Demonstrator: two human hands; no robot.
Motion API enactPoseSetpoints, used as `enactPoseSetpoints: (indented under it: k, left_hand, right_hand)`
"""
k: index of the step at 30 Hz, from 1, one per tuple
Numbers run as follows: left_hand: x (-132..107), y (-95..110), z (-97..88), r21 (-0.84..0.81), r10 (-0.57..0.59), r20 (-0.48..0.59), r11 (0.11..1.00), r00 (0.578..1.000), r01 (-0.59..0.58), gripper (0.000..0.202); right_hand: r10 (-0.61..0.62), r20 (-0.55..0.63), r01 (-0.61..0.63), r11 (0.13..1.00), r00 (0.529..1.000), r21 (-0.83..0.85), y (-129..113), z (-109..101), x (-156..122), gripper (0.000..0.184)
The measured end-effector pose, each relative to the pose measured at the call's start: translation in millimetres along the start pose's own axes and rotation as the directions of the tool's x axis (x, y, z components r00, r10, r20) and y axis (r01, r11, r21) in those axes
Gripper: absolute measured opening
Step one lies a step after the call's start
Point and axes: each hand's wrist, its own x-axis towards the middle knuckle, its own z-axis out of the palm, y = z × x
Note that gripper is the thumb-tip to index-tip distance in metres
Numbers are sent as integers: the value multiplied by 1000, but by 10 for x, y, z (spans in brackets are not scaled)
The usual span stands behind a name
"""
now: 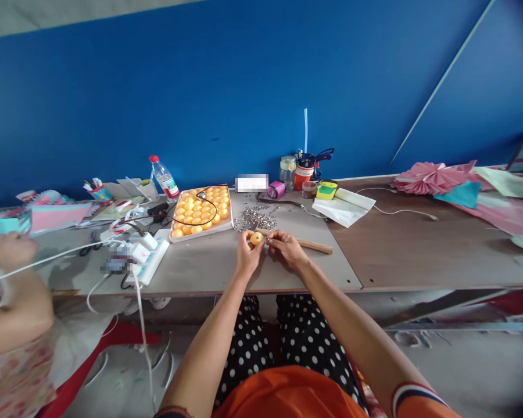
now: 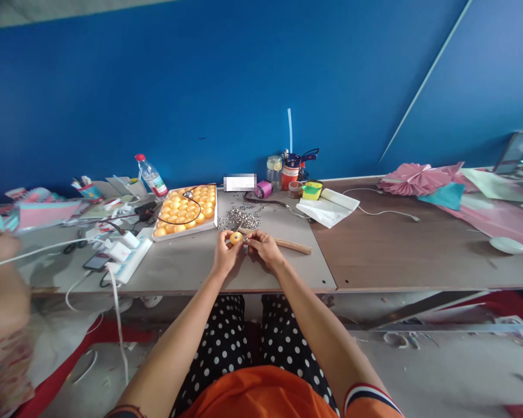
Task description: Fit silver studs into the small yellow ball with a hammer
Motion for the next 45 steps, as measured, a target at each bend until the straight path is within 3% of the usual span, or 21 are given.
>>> enactPoseSetpoints:
  k: [17,45]
  left_hand:
    - [-25,79,2,17,-5,72,1000,997,4,39]
    - [-19,95,-11,102,11,93,995,996,-21,38]
  right_hand:
    - [9,-4,-9,999,1000,-33,54,-31,23,22]
    - [-7,-12,6,999,1000,-54,40,-24,20,23]
